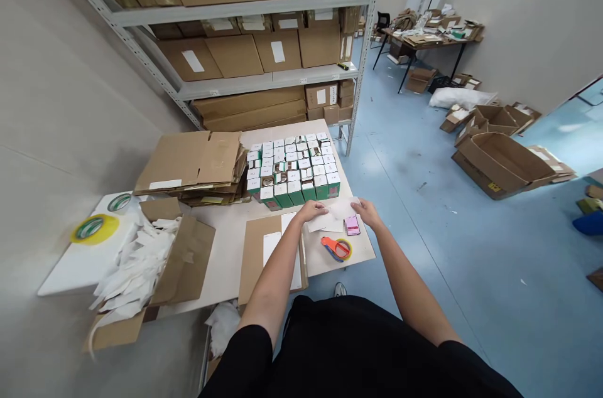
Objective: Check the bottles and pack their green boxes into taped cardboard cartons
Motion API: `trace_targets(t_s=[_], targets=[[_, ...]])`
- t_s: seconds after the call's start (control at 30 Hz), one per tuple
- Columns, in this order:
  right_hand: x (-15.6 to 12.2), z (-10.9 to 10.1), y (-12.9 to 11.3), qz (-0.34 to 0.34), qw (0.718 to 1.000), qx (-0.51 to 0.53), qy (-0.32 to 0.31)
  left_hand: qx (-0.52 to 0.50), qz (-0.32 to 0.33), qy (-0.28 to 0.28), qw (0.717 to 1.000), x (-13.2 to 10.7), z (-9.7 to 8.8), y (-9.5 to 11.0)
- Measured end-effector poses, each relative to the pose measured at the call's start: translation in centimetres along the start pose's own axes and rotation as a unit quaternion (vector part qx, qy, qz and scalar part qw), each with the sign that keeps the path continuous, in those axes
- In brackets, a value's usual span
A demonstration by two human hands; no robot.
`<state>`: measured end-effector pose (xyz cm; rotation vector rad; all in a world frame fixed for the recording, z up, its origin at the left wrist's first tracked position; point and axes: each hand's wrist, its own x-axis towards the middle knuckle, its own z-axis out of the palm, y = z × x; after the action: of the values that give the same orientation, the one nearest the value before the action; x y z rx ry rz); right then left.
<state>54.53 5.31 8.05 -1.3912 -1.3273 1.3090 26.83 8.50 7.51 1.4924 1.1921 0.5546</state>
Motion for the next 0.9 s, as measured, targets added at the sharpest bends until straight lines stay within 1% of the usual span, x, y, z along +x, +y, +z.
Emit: trace_targets(t_s=[0.07, 0.17, 0.2, 0.23, 0.3, 0.4, 0.43, 0.5, 0.57, 0.6, 0.67, 0.73, 0.8, 0.87, 0.9], targets=[[-0.2, -0.3, 0.5, 0.025, 0.999, 0.04, 0.024, -0.025, -0.003, 0.018, 1.0, -0.4, -0.3, -0.5], [-0.4, -1.6, 0.9, 0.055, 0.988, 0.094, 0.108, -0.045, -0.001, 0.061, 0.997, -0.6, -0.8, -1.2], [-0.5, -2.0, 0.8, 0.059, 0.986, 0.1, 0.121, -0.051, 0.0, 0.075, 0.996, -0.5, -0.8, -1.3], [-0.6, -2.2, 0.7, 0.059, 0.986, 0.103, 0.119, -0.057, 0.002, 0.086, 0.995, -0.4, -0.7, -1.3], [-0.9, -2.1, 0.1, 0.054, 0.988, 0.116, 0.089, -0.063, 0.008, 0.095, 0.993, 0.1, 0.1, -1.0], [-1.5, -0.5, -1.6, 0.041, 0.987, 0.152, 0.029, -0.052, 0.022, 0.087, 0.995, 0.7, 2.0, 0.1], [-1.7, 0.2, -2.2, 0.036, 0.987, 0.156, 0.012, -0.052, 0.023, 0.095, 0.994, 0.7, 2.5, 0.5], [-1.9, 1.3, -3.6, 0.025, 0.989, 0.143, -0.015, -0.073, 0.012, 0.14, 0.987, 0.2, 2.8, 1.4], [-1.8, 2.2, -5.1, 0.008, 0.992, 0.118, -0.035, -0.122, 0.007, 0.185, 0.975, -1.1, 2.2, 2.3], [-1.6, 2.6, -5.8, -0.004, 0.993, 0.108, -0.045, -0.144, 0.015, 0.197, 0.97, -2.0, 1.7, 2.8], [-1.0, 3.7, -7.1, -0.035, 0.993, 0.095, -0.059, -0.156, 0.051, 0.199, 0.966, -4.0, 0.4, 3.8], [-0.2, 5.3, -8.3, -0.063, 0.991, 0.097, -0.062, -0.132, 0.067, 0.193, 0.97, -6.2, -0.8, 4.5], [0.4, 7.3, -9.1, -0.076, 0.988, 0.116, -0.068, -0.123, 0.056, 0.205, 0.969, -8.1, -1.5, 4.8], [0.5, 9.3, -9.6, -0.076, 0.984, 0.14, -0.073, -0.153, 0.039, 0.246, 0.956, -9.6, -1.8, 4.6], [0.4, 10.2, -9.6, -0.074, 0.984, 0.145, -0.072, -0.178, 0.035, 0.276, 0.944, -10.2, -1.8, 4.4]])
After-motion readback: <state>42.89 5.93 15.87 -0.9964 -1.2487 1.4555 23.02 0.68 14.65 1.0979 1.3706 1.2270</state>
